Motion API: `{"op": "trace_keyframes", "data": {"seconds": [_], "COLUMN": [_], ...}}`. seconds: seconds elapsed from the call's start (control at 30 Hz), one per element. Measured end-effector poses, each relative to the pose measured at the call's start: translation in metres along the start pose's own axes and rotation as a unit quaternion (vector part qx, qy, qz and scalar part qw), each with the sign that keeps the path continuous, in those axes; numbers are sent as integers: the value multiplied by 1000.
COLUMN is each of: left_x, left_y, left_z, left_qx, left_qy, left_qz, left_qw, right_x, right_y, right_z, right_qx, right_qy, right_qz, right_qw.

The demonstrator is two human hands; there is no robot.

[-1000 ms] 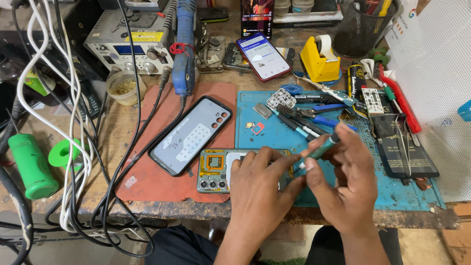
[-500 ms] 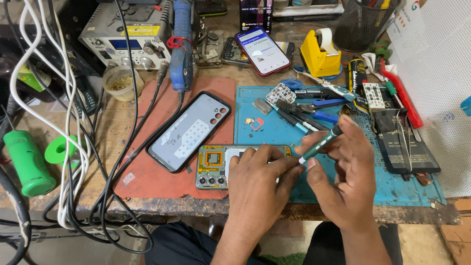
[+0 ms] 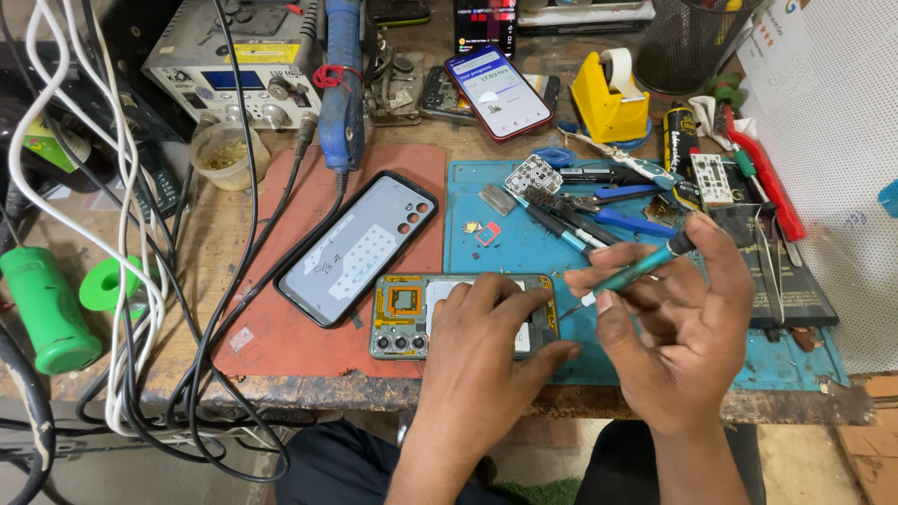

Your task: The person uses a small screwdriver to remove screws from the back of a disassembled smartphone. They then lift the back cover and set it aside, exposing the internal components.

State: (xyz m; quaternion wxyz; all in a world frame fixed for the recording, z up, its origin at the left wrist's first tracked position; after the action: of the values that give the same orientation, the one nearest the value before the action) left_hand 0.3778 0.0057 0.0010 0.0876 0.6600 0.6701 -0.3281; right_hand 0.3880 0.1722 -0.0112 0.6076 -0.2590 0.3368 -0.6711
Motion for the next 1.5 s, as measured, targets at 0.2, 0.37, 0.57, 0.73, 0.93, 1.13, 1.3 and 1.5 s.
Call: {"op": "trace_keyframes", "data": {"seconds": [0.2, 0.37, 0.57, 0.73, 0.93, 1.13, 1.3, 1.5], "left_x": [14, 36, 56, 53, 43, -4, -90, -136], "left_y": [-1, -6, -17, -23, -27, -49, -64, -59], "left_z": [-18, -38, -50, -46, -34, -7, 30, 77], "left_qx": [48, 118, 154, 160, 157, 67, -17, -167], "left_qy": [-137, -323, -313, -272, -234, -238, -216, -244], "left_qz": [40, 119, 202, 185, 157, 112, 58, 48], "left_qw": [989, 932, 915, 930, 946, 962, 975, 954], "right_x": [-13, -20, -20, -22, -23, -22, -11, 3], "right_y": [1, 0, -3, 0, 1, 0, -6, -9], "right_z": [4, 5, 11, 5, 3, 1, 1, -4], "right_qx": [1, 41, 21, 27, 19, 23, 17, 42], "right_qy": [2, 42, 25, 12, -1, -26, 17, 16], "right_qz": [-61, -94, -88, -92, -95, -101, -46, 2], "right_qw": [998, 994, 996, 995, 995, 994, 999, 999]}}
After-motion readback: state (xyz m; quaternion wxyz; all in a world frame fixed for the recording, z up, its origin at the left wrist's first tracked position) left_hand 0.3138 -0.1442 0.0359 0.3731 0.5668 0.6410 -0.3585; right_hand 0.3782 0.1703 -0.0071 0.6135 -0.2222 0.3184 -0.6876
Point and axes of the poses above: each hand's wrist, its own y-axis away from the middle knuckle, its own x-axis out of the palm, z = x × y, the point moved 8 cm from there along -y, towards the middle knuckle, and after that the axes turned 10 degrees about -x, right-handed, at the moved point
